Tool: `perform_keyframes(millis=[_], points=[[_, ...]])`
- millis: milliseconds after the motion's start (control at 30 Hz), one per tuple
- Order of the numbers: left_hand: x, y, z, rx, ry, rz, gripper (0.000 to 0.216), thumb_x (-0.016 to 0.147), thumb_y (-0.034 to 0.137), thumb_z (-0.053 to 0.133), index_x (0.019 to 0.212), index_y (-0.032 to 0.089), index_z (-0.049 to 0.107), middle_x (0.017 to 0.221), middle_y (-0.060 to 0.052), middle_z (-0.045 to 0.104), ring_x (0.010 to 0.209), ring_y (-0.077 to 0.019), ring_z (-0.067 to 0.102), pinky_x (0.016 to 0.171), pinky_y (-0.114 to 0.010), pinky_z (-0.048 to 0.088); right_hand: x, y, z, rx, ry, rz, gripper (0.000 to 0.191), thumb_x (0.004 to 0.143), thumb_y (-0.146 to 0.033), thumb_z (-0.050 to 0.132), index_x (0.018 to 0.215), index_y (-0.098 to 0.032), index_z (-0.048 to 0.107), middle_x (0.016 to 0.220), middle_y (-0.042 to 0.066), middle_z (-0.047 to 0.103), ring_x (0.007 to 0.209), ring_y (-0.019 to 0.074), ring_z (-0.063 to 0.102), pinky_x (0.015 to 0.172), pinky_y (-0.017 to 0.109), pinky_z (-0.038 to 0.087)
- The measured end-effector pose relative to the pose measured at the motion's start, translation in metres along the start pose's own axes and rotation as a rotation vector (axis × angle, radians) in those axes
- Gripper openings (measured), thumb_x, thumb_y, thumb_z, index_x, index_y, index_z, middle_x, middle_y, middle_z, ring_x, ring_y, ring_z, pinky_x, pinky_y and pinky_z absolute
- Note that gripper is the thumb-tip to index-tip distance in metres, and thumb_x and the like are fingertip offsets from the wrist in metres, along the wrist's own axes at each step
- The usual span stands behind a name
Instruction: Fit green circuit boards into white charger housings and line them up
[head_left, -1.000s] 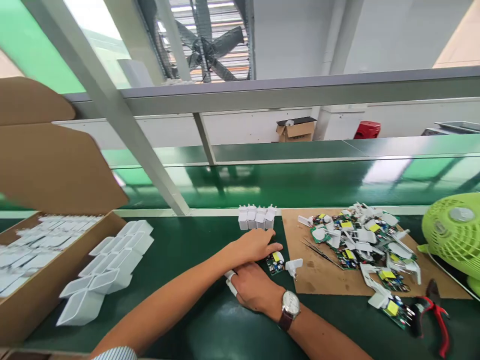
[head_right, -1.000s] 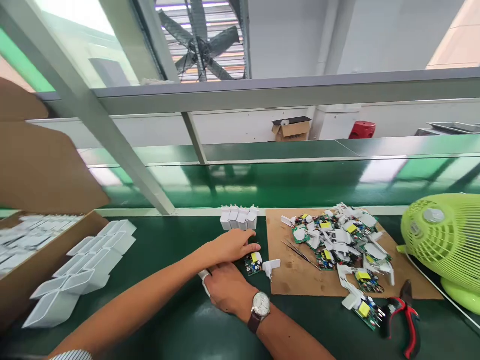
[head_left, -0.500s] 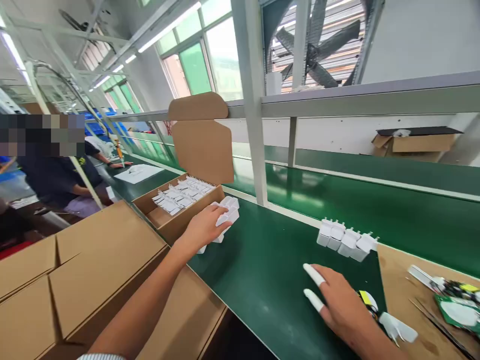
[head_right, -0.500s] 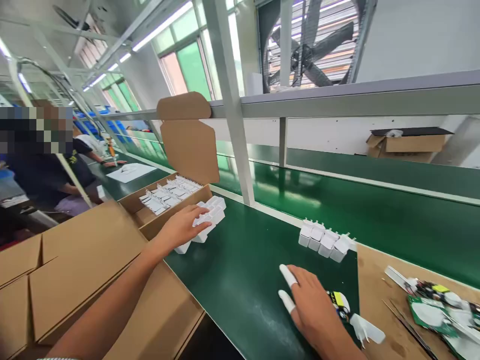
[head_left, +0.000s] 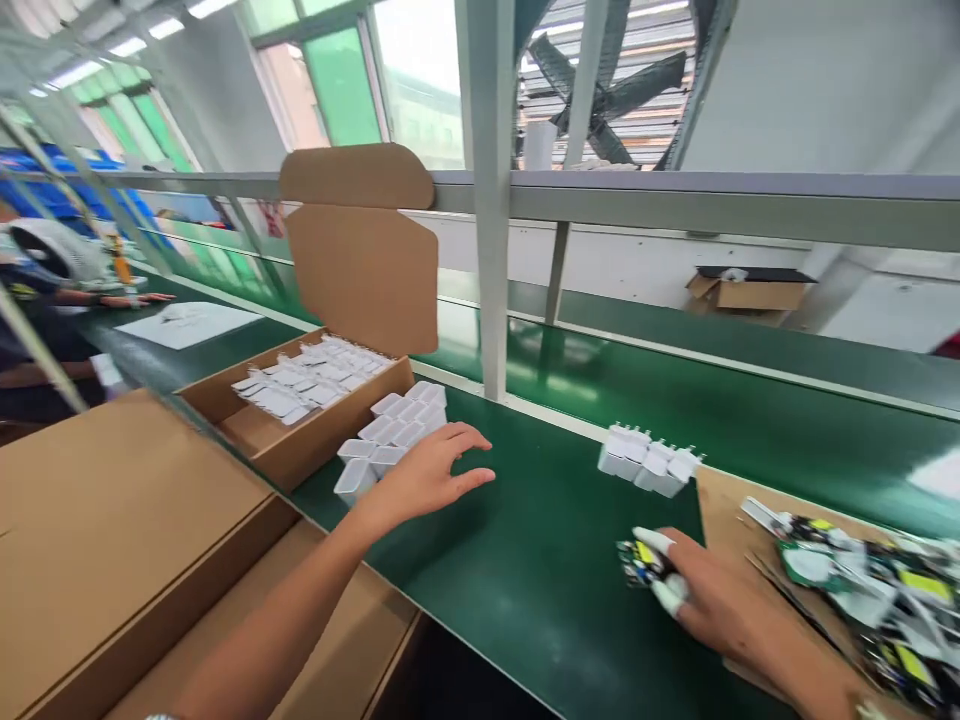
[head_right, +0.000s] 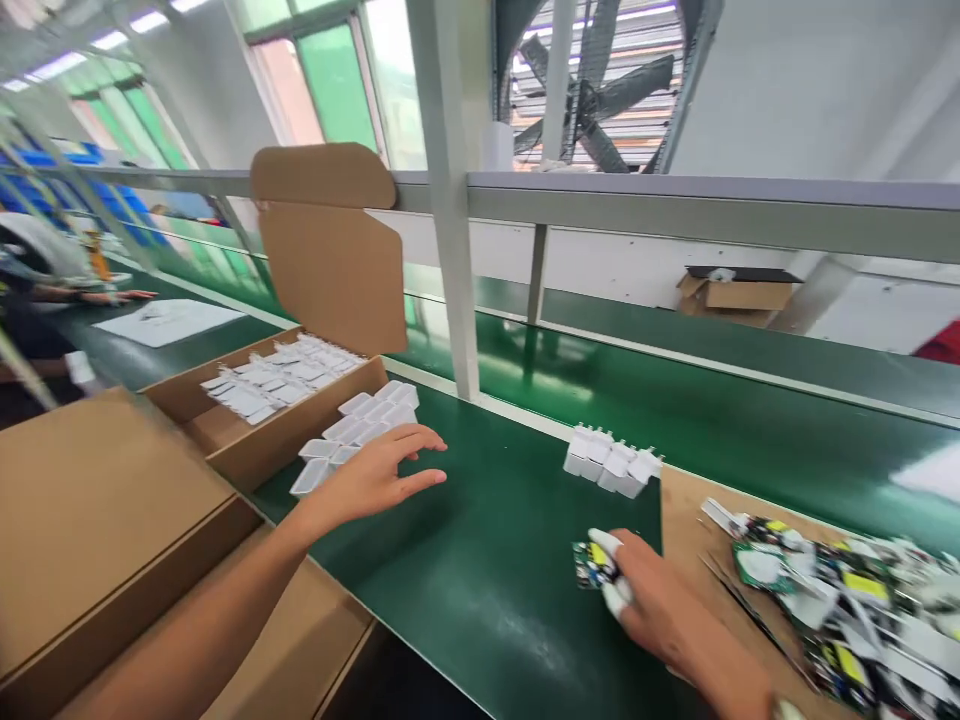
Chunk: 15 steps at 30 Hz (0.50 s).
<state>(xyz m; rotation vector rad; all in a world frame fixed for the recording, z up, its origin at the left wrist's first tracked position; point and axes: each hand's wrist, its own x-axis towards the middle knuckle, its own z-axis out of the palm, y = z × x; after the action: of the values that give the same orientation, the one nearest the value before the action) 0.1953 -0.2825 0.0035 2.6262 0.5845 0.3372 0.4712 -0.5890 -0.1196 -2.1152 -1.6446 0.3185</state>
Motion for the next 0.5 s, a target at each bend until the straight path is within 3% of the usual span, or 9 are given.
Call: perform_keyframes(millis=[133,267,333,500], points=[[0.071,0.040,0.052,-0.102,-0.181,0.119,0.052,0.090,0.047,0.067,0.135,0.022,0.059,0.139,-0.011,0.061,0.116,-0.0278,0.065,0.098,-0.039,0.054,0.035,-0.043,-0.016,0.100,-0.096,0.047,0.048,0.092,-0.038,0.058,0.136,-0.020,0.060,0.105,0.009,0.068,0.092,0.0242,0.066,0.087,0.039,0.056],[0.132,0.070,0.097,-0.039,-0.234,0.177,0.097,0.079,0.036,0.081,0.159,0.019,0.029,0.164,-0.018,0.035,0.148,-0.0353,0.039,0.117,-0.046,0.040,0.038,-0.036,-0.011,0.383,-0.019,0.120,0.049,0.095,-0.053,0.058,0.132,-0.021,0.063,0.109,0.008,0.068,0.093,0.0219,0.065,0.087,0.037,0.056],[0.159,0.081,0.111,0.010,-0.264,0.208,0.109,0.072,0.033,0.086,0.161,0.018,0.025,0.167,-0.018,0.029,0.153,-0.0372,0.030,0.120,-0.048,0.035,0.034,-0.023,-0.005,0.506,0.044,0.106,0.049,0.099,-0.057,0.050,0.129,-0.021,0.066,0.113,0.009,0.069,0.098,0.0226,0.066,0.090,0.038,0.056],[0.213,0.100,0.127,0.051,-0.427,0.263,0.095,0.059,0.029,0.092,0.144,0.019,0.052,0.147,-0.014,0.058,0.133,-0.0350,0.055,0.108,-0.039,0.046,0.030,-0.005,0.003,0.635,0.037,0.069,0.049,0.103,-0.055,0.042,0.131,-0.022,0.065,0.107,0.009,0.071,0.087,0.0217,0.069,0.085,0.038,0.059]])
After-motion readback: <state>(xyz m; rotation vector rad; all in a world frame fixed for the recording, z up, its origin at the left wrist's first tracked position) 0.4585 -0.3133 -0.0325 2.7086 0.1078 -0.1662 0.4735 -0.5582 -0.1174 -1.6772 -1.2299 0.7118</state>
